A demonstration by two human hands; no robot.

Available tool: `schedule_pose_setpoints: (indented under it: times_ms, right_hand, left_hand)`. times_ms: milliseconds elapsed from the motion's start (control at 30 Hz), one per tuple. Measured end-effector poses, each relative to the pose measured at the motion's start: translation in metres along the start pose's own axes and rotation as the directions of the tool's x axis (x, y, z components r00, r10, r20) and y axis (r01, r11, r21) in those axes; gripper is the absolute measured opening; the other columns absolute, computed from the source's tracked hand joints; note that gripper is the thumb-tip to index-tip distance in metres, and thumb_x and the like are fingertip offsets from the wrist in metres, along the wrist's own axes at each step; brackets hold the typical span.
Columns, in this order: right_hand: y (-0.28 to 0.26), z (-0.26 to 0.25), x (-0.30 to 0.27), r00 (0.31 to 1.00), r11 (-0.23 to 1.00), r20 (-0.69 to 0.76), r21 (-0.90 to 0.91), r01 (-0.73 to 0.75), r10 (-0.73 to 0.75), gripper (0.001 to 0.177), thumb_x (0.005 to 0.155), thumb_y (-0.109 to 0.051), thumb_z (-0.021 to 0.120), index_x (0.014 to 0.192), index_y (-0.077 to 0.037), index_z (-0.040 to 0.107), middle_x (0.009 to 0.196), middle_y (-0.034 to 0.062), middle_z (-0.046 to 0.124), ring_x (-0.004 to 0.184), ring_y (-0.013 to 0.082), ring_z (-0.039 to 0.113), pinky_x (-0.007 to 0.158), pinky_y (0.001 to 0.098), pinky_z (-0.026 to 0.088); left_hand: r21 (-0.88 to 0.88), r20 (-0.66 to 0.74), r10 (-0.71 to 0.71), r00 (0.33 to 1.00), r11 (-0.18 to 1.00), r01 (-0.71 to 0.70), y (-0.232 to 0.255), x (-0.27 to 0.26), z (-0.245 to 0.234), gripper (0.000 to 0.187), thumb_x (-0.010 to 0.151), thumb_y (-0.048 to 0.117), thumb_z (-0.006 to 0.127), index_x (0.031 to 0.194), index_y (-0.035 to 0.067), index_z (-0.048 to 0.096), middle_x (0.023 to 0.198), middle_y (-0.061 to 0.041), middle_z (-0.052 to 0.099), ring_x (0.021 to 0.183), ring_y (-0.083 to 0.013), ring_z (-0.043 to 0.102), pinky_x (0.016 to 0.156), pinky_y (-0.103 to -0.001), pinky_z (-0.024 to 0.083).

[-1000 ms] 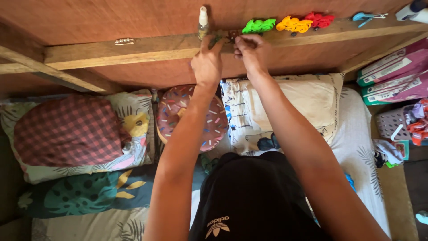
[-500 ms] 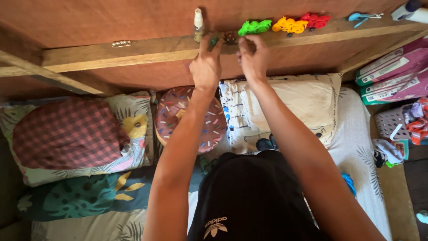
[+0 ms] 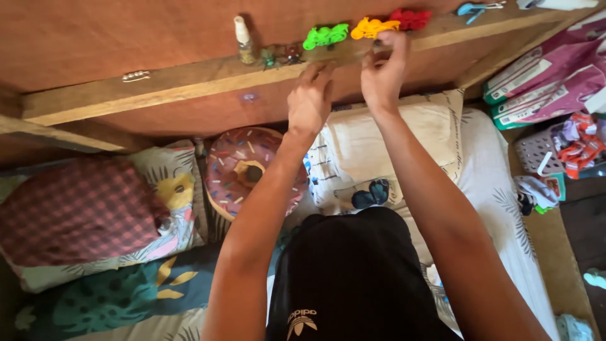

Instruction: Folding a white shirt and then organizing various small items like toys and bottles on a wooden shelf above a bed.

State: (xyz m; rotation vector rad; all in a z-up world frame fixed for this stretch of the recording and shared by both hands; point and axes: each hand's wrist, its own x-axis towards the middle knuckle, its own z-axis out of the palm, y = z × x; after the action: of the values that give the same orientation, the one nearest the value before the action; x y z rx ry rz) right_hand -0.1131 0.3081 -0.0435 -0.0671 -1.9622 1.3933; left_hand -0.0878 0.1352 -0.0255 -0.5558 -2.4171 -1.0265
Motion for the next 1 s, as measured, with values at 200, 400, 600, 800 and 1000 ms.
schedule_pose_setpoints:
  times_ms: [200, 400, 600, 800, 1000]
  right_hand:
    - [0.027, -0.022, 0.012, 0.998, 0.998, -0.055, -0.057, 0.014, -0.017, 0.044, 0.088, 0.011, 0.070, 0.125, -0.010, 0.054, 0.123, 0.0084, 0.053, 0.084, 0.0150, 0.064, 0.073, 0.0296, 0.056]
    - [0.046, -0.037, 0.019, 1.000, 0.999, 0.017, -0.036, 0.004, -0.003, 0.044, 0.089, 0.011, 0.070, 0.126, -0.008, 0.055, 0.121, 0.0073, 0.060, 0.087, 0.0146, 0.065, 0.077, 0.0292, 0.058]
    - [0.065, -0.040, 0.022, 0.994, 0.999, 0.103, 0.047, 0.023, -0.028, 0.049, 0.086, 0.013, 0.064, 0.127, -0.009, 0.052, 0.123, 0.0076, 0.057, 0.089, 0.0147, 0.065, 0.076, 0.0280, 0.059]
    - [0.080, -0.046, 0.024, 0.974, 0.994, 0.217, 0.072, -0.078, 0.061, 0.044, 0.091, 0.010, 0.063, 0.130, -0.009, 0.053, 0.108, 0.0065, 0.067, 0.096, 0.0144, 0.069, 0.073, 0.0263, 0.057]
    - [0.082, -0.058, 0.035, 0.965, 0.999, 0.262, 0.042, -0.009, -0.002, 0.040, 0.091, 0.009, 0.066, 0.127, -0.007, 0.058, 0.107, 0.0092, 0.070, 0.092, 0.0148, 0.070, 0.072, 0.0275, 0.059]
  left_hand:
    - [-0.057, 0.043, 0.089, 0.995, 0.995, -0.087, 0.004, 0.000, 0.028, 0.041, 0.087, 0.001, 0.066, 0.127, 0.009, 0.068, 0.134, -0.010, 0.064, 0.121, -0.0342, 0.063, 0.099, -0.044, 0.055]
    - [-0.017, 0.038, 0.154, 0.987, 0.988, -0.154, 0.009, 0.009, 0.048, 0.041, 0.087, 0.000, 0.065, 0.127, 0.006, 0.068, 0.139, -0.013, 0.062, 0.128, -0.0356, 0.060, 0.106, -0.046, 0.051]
    - [0.010, 0.047, 0.164, 0.985, 0.986, -0.165, 0.015, 0.022, 0.057, 0.042, 0.088, 0.000, 0.063, 0.129, 0.006, 0.068, 0.140, -0.015, 0.063, 0.128, -0.0348, 0.060, 0.107, -0.048, 0.049]
    - [0.098, 0.037, 0.140, 0.989, 0.985, -0.143, 0.016, 0.027, 0.079, 0.045, 0.086, 0.000, 0.063, 0.130, 0.006, 0.067, 0.139, -0.014, 0.063, 0.128, -0.0345, 0.060, 0.105, -0.048, 0.049]
    - [0.233, -0.023, 0.089, 0.996, 0.969, -0.082, 0.034, 0.028, 0.094, 0.048, 0.083, 0.000, 0.065, 0.131, 0.007, 0.067, 0.135, -0.011, 0.065, 0.126, -0.0308, 0.060, 0.104, -0.047, 0.049]
